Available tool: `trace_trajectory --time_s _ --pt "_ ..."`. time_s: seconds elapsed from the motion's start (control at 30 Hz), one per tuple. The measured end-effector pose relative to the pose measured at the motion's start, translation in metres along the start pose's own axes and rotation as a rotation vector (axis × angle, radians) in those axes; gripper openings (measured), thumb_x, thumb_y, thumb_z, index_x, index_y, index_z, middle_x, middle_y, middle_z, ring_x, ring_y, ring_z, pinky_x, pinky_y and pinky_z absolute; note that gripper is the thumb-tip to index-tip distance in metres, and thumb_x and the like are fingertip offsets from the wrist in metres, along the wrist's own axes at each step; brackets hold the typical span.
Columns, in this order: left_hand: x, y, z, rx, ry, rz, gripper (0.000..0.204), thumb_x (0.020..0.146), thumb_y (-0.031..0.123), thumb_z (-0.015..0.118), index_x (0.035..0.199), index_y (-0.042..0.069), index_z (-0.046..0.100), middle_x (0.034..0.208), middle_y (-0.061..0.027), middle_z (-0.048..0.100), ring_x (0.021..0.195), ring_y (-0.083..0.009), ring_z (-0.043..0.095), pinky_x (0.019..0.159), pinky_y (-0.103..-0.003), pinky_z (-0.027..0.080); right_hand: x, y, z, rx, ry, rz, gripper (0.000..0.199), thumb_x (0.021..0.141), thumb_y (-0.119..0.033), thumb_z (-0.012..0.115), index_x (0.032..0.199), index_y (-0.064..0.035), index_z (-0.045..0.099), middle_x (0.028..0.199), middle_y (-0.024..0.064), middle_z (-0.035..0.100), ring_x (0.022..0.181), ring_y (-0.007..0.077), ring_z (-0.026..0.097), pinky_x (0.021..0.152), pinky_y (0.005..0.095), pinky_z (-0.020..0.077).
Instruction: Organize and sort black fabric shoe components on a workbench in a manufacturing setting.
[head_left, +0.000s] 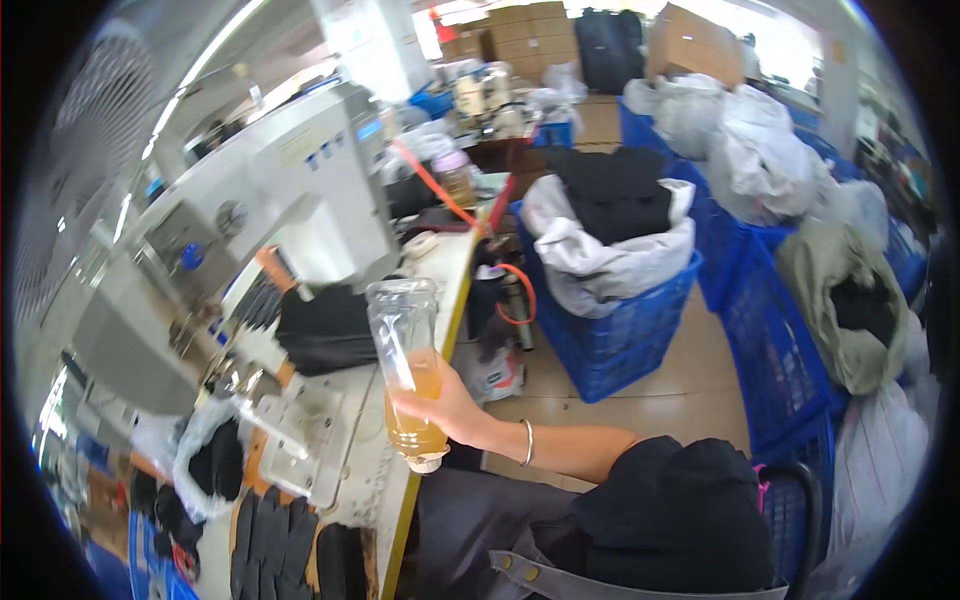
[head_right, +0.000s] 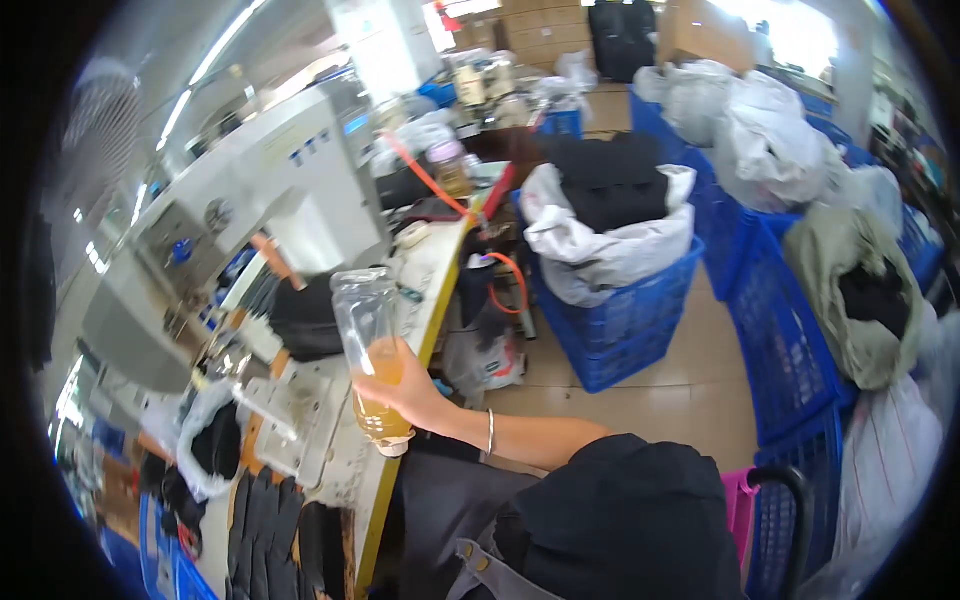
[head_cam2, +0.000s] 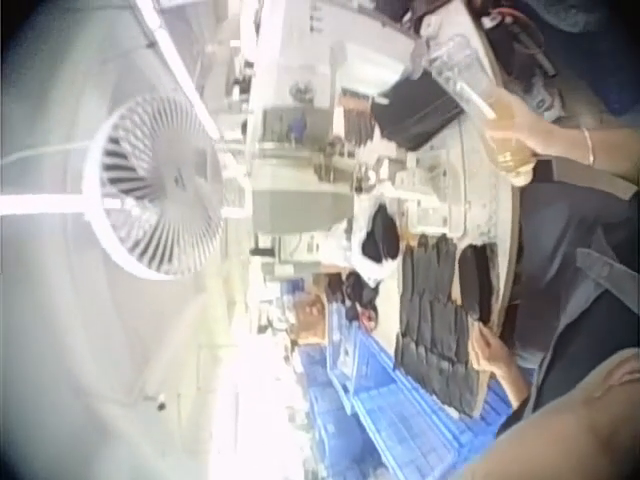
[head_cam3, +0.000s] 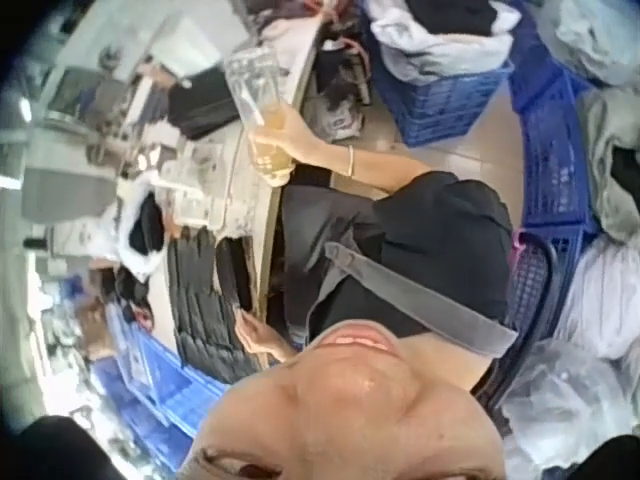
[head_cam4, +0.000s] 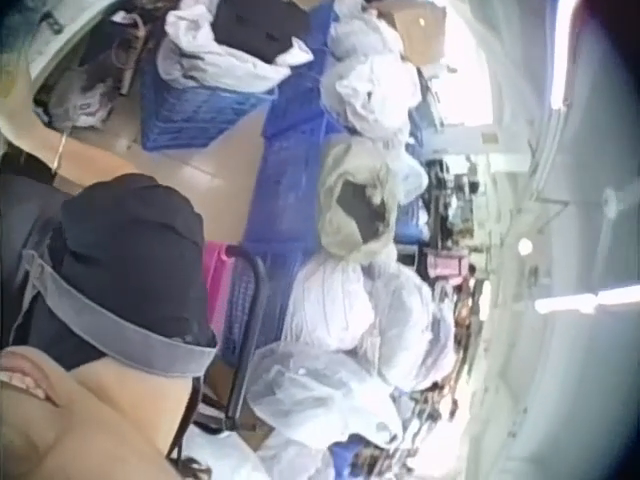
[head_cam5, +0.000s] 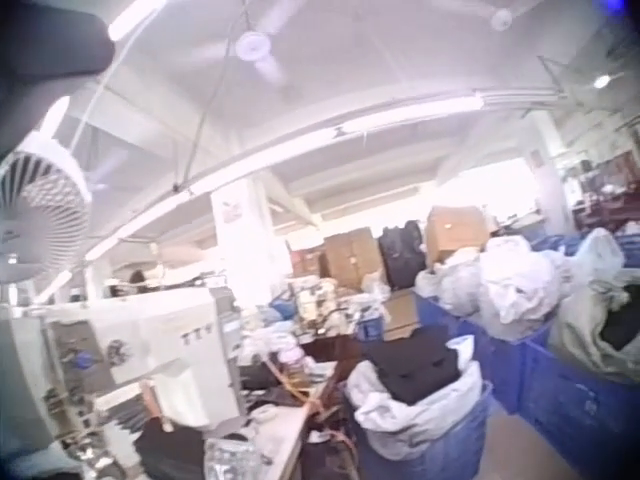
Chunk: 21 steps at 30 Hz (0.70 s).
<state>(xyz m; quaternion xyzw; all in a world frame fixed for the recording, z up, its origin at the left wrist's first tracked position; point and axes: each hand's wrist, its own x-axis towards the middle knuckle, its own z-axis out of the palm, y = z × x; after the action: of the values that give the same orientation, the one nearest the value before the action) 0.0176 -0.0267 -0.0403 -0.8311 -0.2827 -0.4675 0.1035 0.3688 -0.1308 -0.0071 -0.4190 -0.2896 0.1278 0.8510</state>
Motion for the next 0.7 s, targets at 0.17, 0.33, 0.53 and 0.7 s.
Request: trace_trajectory --time_s 0.17,0.33,0.53,0.7 --pt "0.002 0.01 -0.011 -0.097 -0.087 -0.047 0.007 0.082 -0.001 0.063 0.088 -0.003 0.066 0.081 -0.0157 0.065 0.073 -0.0292 0.063 0.069 -0.033 0.052 -0.011 -0.051 -0.045 0.299 0.171 0.081 0.033 0.081 -0.019 0.066 0.104 -0.0054 0.047 0.091 0.0082 0.058 0.082 0.015 0.059 0.069 0.0313 0.0504" --pt "0.01 0.014 -0.013 -0.097 -0.121 -0.058 0.008 0.082 -0.001 0.063 0.088 -0.003 0.066 0.083 -0.0159 0.066 0.075 -0.0286 0.063 0.071 -0.033 0.052 -0.018 -0.074 -0.05 0.349 0.11 0.171 0.038 0.084 -0.03 0.057 0.107 -0.0001 0.052 0.097 0.0166 0.06 0.087 0.0231 0.062 0.072 0.0373 0.0534" --pt "0.008 0.006 -0.014 -0.109 -0.088 -0.062 0.007 0.082 -0.001 0.063 0.088 -0.003 0.066 0.085 -0.0155 0.066 0.076 -0.0271 0.064 0.072 -0.031 0.052 -0.016 -0.058 -0.024 0.406 -0.063 0.25 0.038 0.086 -0.032 0.053 0.108 -0.0006 0.051 0.097 0.0156 0.059 0.089 0.0242 0.061 0.076 0.0378 0.0521" --pt "0.008 0.006 -0.014 -0.091 -0.106 -0.033 0.008 0.082 -0.001 0.063 0.088 -0.003 0.066 0.085 -0.0152 0.067 0.077 -0.0264 0.065 0.071 -0.03 0.052 -0.021 -0.059 -0.012 0.454 -0.038 0.305 0.036 0.087 -0.031 0.054 0.108 -0.0015 0.05 0.101 0.0139 0.057 0.095 0.0253 0.059 0.077 0.0396 0.0508"
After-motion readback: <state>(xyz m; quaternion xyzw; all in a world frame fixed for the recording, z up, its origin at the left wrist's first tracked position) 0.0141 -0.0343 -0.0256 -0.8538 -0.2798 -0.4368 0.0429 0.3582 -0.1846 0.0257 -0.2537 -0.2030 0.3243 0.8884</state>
